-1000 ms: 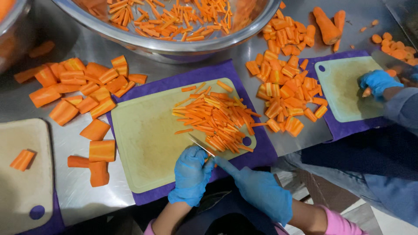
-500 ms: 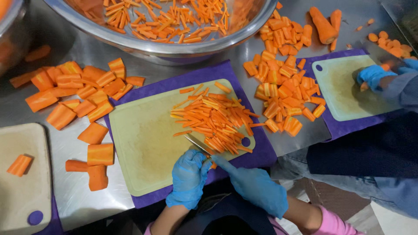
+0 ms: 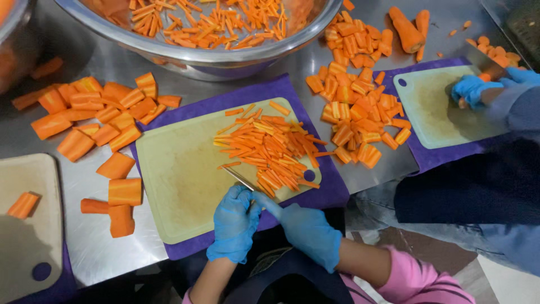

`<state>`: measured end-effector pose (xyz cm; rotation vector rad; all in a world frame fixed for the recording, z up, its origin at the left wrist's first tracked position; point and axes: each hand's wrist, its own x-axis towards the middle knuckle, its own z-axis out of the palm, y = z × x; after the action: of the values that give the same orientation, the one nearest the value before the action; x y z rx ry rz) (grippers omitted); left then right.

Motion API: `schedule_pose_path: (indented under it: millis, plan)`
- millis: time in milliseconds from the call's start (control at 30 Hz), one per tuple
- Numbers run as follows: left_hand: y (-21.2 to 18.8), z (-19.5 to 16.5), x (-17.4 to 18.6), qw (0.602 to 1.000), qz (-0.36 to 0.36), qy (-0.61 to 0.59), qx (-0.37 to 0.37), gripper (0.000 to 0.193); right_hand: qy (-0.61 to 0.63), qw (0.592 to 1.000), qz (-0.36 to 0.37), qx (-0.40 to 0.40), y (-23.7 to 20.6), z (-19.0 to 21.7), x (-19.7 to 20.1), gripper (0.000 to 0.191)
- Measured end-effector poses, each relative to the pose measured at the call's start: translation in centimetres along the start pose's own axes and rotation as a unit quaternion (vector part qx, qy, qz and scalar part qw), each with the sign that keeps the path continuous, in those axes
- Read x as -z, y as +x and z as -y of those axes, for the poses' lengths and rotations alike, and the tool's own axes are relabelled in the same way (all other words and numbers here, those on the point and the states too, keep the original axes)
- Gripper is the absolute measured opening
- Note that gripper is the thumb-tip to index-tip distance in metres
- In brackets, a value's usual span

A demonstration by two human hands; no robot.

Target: The person cuts carrot sticks into small pieces on a cutting board using a knife, gathering the cut pieces and transferring them into a large metal bowl. Whole carrots and pre-cut carrot chunks sit on the stainless steel table around the board as the person works through them one at a time.

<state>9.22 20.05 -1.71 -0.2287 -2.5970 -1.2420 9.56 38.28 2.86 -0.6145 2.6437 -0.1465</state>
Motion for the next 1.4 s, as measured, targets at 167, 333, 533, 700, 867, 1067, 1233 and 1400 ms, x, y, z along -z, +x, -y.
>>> schedule_pose_path:
  millis: [167,333,533,700,867,1067,1233,1400]
  plan:
    - [-0.1,0.2,0.2,1.0,0.012,-0.002,-0.001,0.018,0.145,0.989,0.035,0.008,0.5,-2.3,-0.4,0.068]
    - [0.1,0.4,0.2,0.999,0.002,-0.032,0.003,0.02,0.087,0.995,-0.03,0.039,-1.5,-2.8,-1.3,0.07]
    - [-0.5,0.1,0.0,0.999,0.006,-0.033,-0.01,0.013,0.041,0.999,0.021,-0.014,0.2,-0.7,-1.8,0.078]
    - [-0.7,-0.2,0.5,0.997,-0.043,-0.021,-0.057,0.013,0.105,0.994,-0.018,0.007,-0.1,-1.1,-0.6,0.072]
    - [-0.7,0.0,0.2,0.999,-0.033,-0.029,-0.03,0.014,0.11,0.994,-0.018,0.0,-2.5,-1.7,0.2,0.072]
    - [-0.8,0.3,-0.1,0.998,-0.028,-0.044,-0.025,0.015,0.049,0.998,-0.025,-0.022,-3.4,-1.2,0.1,0.071]
    - [-0.9,0.1,0.1,0.999,-0.022,-0.039,-0.023,0.016,0.009,1.0,-0.015,-0.023,-4.0,-0.9,0.2,0.069]
    - [-0.9,0.3,0.1,0.998,-0.036,-0.013,-0.044,0.02,0.038,0.996,0.048,-0.057,-2.8,-0.4,-0.7,0.08]
